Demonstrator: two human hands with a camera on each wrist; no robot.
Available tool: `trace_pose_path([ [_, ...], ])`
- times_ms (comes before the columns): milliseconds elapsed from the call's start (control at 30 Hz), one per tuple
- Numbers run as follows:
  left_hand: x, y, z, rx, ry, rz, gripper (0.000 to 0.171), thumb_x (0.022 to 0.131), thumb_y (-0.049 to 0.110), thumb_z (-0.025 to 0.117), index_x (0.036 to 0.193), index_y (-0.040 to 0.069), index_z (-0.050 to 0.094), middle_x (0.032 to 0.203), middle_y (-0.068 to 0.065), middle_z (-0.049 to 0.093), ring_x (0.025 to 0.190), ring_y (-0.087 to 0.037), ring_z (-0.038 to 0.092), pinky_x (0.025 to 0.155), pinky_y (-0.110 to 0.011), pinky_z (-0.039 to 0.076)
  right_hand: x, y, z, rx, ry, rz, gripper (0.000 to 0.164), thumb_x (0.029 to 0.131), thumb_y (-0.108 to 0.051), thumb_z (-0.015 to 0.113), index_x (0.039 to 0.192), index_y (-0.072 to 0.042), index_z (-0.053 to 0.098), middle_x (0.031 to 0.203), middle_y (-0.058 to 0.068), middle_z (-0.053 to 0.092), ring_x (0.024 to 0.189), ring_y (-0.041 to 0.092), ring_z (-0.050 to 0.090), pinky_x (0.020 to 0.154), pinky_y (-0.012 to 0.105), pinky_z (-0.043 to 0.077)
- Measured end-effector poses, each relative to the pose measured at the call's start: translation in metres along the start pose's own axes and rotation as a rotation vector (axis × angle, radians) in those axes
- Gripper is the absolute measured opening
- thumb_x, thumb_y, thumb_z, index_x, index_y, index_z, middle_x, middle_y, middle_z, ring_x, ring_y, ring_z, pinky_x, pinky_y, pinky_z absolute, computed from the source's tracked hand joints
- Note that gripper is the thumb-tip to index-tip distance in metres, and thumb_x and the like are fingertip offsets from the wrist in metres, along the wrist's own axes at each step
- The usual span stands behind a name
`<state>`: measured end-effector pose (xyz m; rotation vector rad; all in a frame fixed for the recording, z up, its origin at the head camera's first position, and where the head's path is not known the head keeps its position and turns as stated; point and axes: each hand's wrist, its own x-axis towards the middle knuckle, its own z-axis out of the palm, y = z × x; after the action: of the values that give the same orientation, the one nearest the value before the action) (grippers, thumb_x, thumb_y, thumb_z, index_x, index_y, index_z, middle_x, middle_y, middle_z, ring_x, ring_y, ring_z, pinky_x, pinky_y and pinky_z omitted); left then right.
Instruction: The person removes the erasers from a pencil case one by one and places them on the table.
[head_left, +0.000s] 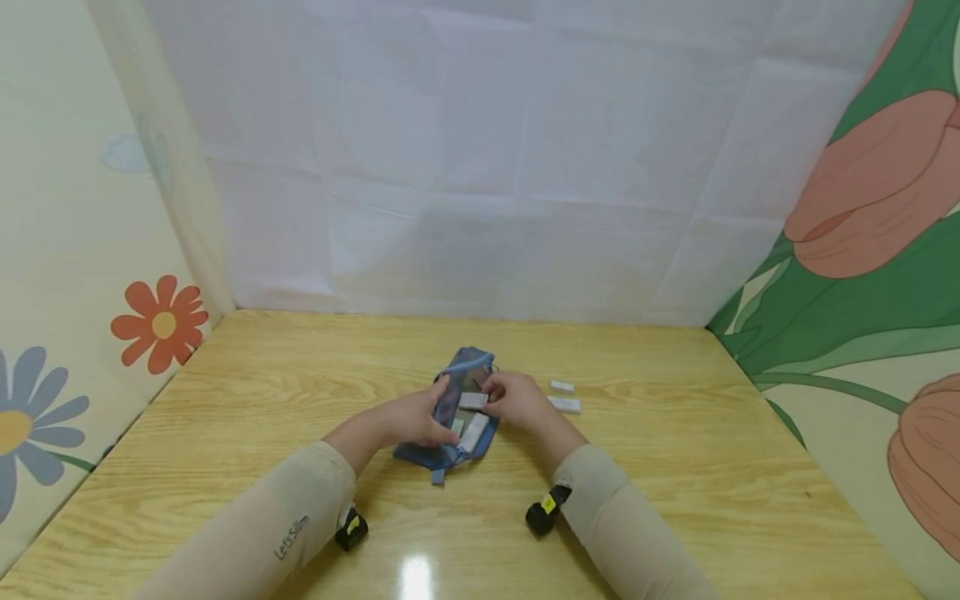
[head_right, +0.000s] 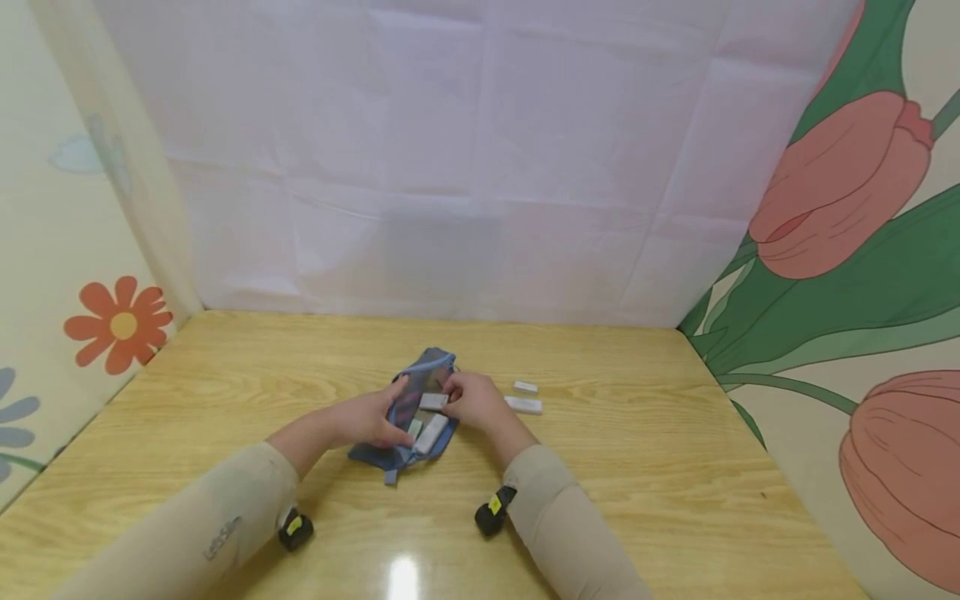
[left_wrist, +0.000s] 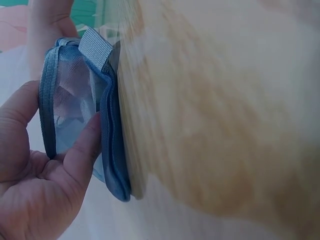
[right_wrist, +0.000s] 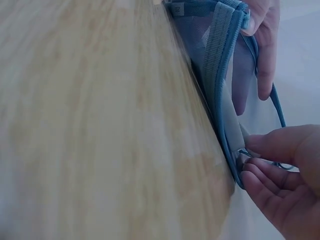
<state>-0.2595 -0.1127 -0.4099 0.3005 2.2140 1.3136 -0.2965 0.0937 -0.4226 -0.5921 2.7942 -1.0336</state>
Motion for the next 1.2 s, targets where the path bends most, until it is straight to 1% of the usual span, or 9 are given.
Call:
trace_pose_path([
  [133, -0.001, 0.001, 0.001, 0.084, 0.035, 0.026, 0.113, 0.074, 0.020, 0.077, 0.147, 0.010, -0.008, 0.139, -0.026, 0.033, 0.086, -0.016, 0.061, 0.075, -0.030, 0.051, -0.002, 0.002, -0.004, 0.040, 0.003, -0.023, 0.016, 0.079, -0.008, 0.069, 0.095, -0.007, 0.066, 0.082, -0.001, 0.062, 0.077, 0.012, 0.057, 0.065, 0.024, 0.049],
  [233, -0.001, 0.003, 0.003, 0.185, 0.080, 0.045, 0.114, 0.072, 0.025, 0.078, 0.147, 0.009, -0.005, 0.132, -0.023, 0.042, 0.089, -0.017, 0.058, 0.079, -0.031, 0.048, -0.005, 0.004, -0.010, 0.079, 0.017, -0.049, 0.015, 0.078, -0.005, 0.069, 0.093, -0.006, 0.066, 0.082, 0.001, 0.063, 0.077, 0.013, 0.058, 0.068, 0.024, 0.050],
  [367, 0.000, 0.003, 0.004, 0.295, 0.124, 0.083, 0.113, 0.072, 0.029, 0.078, 0.147, 0.005, -0.002, 0.135, -0.023, 0.040, 0.101, -0.021, 0.053, 0.089, -0.036, 0.042, -0.007, 0.007, -0.019, 0.116, 0.042, -0.064, 0.014, 0.076, -0.004, 0.070, 0.090, -0.007, 0.066, 0.080, 0.001, 0.063, 0.075, 0.013, 0.058, 0.068, 0.025, 0.049],
  [433, 0.001, 0.003, 0.004, 0.325, 0.136, 0.097, 0.112, 0.072, 0.029, 0.078, 0.146, 0.003, -0.002, 0.138, -0.024, 0.038, 0.106, -0.023, 0.049, 0.092, -0.038, 0.040, -0.009, 0.009, -0.024, 0.122, 0.050, -0.060, 0.014, 0.077, -0.004, 0.071, 0.090, -0.008, 0.066, 0.079, 0.000, 0.063, 0.074, 0.012, 0.057, 0.067, 0.025, 0.049],
  [600, 0.000, 0.002, 0.005, 0.308, 0.142, 0.077, 0.114, 0.072, 0.029, 0.078, 0.147, 0.007, -0.006, 0.137, -0.024, 0.038, 0.109, -0.024, 0.050, 0.092, -0.039, 0.040, -0.013, 0.017, -0.039, 0.164, 0.081, -0.054, 0.016, 0.078, -0.004, 0.071, 0.093, -0.005, 0.066, 0.080, 0.002, 0.063, 0.074, 0.013, 0.057, 0.067, 0.026, 0.049],
  [700, -0.001, 0.001, 0.006, 0.318, 0.156, 0.085, 0.115, 0.072, 0.029, 0.078, 0.147, 0.008, -0.007, 0.134, -0.027, 0.042, 0.108, -0.026, 0.051, 0.091, -0.040, 0.042, -0.017, 0.024, -0.050, 0.182, 0.108, -0.059, 0.017, 0.079, -0.005, 0.070, 0.095, -0.003, 0.065, 0.083, 0.005, 0.063, 0.076, 0.015, 0.058, 0.069, 0.028, 0.049],
  [833, -0.002, 0.001, 0.007, 0.355, 0.190, 0.117, 0.115, 0.072, 0.030, 0.078, 0.146, 0.005, -0.006, 0.130, -0.029, 0.044, 0.109, -0.028, 0.051, 0.092, -0.041, 0.041, -0.023, 0.035, -0.063, 0.212, 0.133, -0.008, 0.019, 0.081, -0.008, 0.068, 0.100, -0.005, 0.065, 0.088, 0.006, 0.063, 0.081, 0.017, 0.058, 0.071, 0.029, 0.049],
  [900, -0.003, 0.002, 0.008, 0.351, 0.200, 0.113, 0.115, 0.072, 0.030, 0.078, 0.146, 0.006, -0.006, 0.132, -0.028, 0.044, 0.110, -0.027, 0.051, 0.093, -0.040, 0.041, -0.025, 0.042, -0.069, 0.229, 0.142, 0.026, 0.020, 0.082, -0.010, 0.068, 0.102, -0.006, 0.064, 0.090, 0.006, 0.062, 0.083, 0.018, 0.057, 0.071, 0.029, 0.049],
  [1200, -0.002, 0.001, 0.009, 0.320, 0.226, 0.120, 0.117, 0.071, 0.029, 0.078, 0.146, 0.006, -0.009, 0.134, -0.029, 0.040, 0.110, -0.028, 0.051, 0.094, -0.040, 0.041, -0.036, 0.069, -0.087, 0.304, 0.203, 0.099, 0.026, 0.081, -0.005, 0.067, 0.105, 0.002, 0.061, 0.093, 0.011, 0.062, 0.084, 0.018, 0.056, 0.074, 0.028, 0.048],
])
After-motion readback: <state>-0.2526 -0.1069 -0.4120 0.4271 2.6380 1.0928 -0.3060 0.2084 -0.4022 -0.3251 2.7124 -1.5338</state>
